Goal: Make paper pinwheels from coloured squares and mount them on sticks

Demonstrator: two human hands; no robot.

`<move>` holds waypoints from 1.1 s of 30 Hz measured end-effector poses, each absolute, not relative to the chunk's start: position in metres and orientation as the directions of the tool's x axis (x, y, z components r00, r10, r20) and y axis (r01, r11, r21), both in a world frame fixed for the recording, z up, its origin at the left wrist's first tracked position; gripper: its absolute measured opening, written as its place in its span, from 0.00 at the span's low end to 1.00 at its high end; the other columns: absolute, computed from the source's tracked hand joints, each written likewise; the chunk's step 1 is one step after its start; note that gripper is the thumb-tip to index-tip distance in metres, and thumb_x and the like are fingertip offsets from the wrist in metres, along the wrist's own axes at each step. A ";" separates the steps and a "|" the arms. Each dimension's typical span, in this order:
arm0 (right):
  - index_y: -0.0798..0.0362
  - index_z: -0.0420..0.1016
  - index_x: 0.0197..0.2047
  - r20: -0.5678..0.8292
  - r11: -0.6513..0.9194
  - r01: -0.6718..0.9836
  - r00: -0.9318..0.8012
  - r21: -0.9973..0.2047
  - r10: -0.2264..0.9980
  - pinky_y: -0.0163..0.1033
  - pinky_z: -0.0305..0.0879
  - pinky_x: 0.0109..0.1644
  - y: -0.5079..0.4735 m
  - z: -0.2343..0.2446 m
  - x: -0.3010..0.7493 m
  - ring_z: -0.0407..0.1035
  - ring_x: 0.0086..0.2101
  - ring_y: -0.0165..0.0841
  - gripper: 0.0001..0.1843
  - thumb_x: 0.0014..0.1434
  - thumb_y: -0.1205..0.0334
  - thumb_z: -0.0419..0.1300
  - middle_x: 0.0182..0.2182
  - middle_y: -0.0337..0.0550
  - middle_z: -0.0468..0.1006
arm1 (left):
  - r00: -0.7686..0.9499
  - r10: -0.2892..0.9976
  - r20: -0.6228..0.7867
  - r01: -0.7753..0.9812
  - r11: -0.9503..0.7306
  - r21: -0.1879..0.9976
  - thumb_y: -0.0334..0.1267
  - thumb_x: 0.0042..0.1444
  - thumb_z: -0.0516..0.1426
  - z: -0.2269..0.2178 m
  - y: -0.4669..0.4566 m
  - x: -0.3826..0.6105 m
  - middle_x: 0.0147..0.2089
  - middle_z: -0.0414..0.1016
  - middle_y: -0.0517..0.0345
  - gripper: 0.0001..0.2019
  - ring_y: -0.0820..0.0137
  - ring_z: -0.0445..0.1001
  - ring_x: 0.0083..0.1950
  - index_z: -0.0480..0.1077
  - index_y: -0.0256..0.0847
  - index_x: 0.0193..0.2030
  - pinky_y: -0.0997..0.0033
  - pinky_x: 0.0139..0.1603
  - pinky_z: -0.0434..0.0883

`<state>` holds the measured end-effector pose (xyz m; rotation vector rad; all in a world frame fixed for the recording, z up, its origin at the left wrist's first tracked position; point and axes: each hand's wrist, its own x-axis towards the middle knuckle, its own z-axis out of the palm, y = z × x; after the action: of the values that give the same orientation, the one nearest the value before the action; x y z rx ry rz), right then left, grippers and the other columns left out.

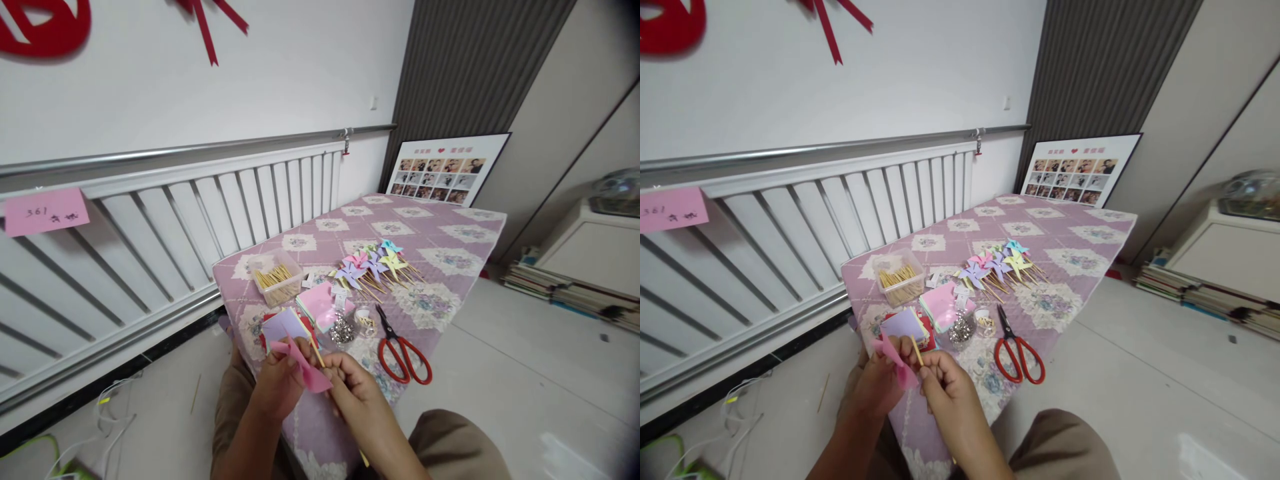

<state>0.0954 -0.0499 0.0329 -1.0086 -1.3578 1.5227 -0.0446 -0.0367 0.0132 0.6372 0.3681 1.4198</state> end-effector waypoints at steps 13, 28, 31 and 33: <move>0.53 0.66 0.29 0.088 0.113 0.047 -0.363 -0.992 0.927 0.32 0.51 0.29 -0.056 0.041 0.097 0.53 0.25 0.28 0.13 0.62 0.54 0.53 0.23 0.32 0.58 | 0.182 0.952 0.246 -0.784 -0.010 0.621 0.45 0.44 0.67 0.018 -0.034 -0.043 0.29 0.68 0.62 0.17 0.73 0.67 0.31 0.66 0.39 0.21 0.71 0.32 0.62; 0.52 0.64 0.25 0.096 0.108 0.021 -0.315 -0.994 0.944 0.33 0.48 0.26 -0.061 0.045 0.087 0.49 0.22 0.27 0.11 0.55 0.57 0.58 0.19 0.30 0.55 | 0.185 0.915 0.357 -0.818 -0.058 0.573 0.36 0.50 0.64 0.012 -0.032 -0.045 0.29 0.69 0.61 0.08 0.72 0.69 0.30 0.69 0.41 0.25 0.73 0.30 0.62; 0.52 0.64 0.25 0.096 0.108 0.026 -0.295 -0.994 0.951 0.33 0.47 0.25 -0.061 0.046 0.086 0.50 0.22 0.27 0.11 0.54 0.58 0.59 0.19 0.30 0.56 | 0.187 0.916 0.356 -0.820 -0.054 0.569 0.36 0.50 0.64 0.013 -0.033 -0.046 0.29 0.69 0.61 0.08 0.72 0.69 0.31 0.70 0.41 0.26 0.72 0.30 0.62; 0.52 0.65 0.25 0.099 0.108 0.018 -0.291 -0.994 0.952 0.33 0.47 0.25 -0.062 0.046 0.086 0.50 0.22 0.27 0.11 0.53 0.58 0.60 0.19 0.30 0.55 | 0.182 0.919 0.350 -0.821 -0.054 0.568 0.37 0.50 0.64 0.014 -0.034 -0.046 0.29 0.69 0.61 0.08 0.72 0.69 0.30 0.70 0.41 0.25 0.72 0.30 0.62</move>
<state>0.0857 -0.0618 0.0465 -1.0015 -1.4951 1.3232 -0.0461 -0.0338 0.0142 0.7853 0.1557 1.4246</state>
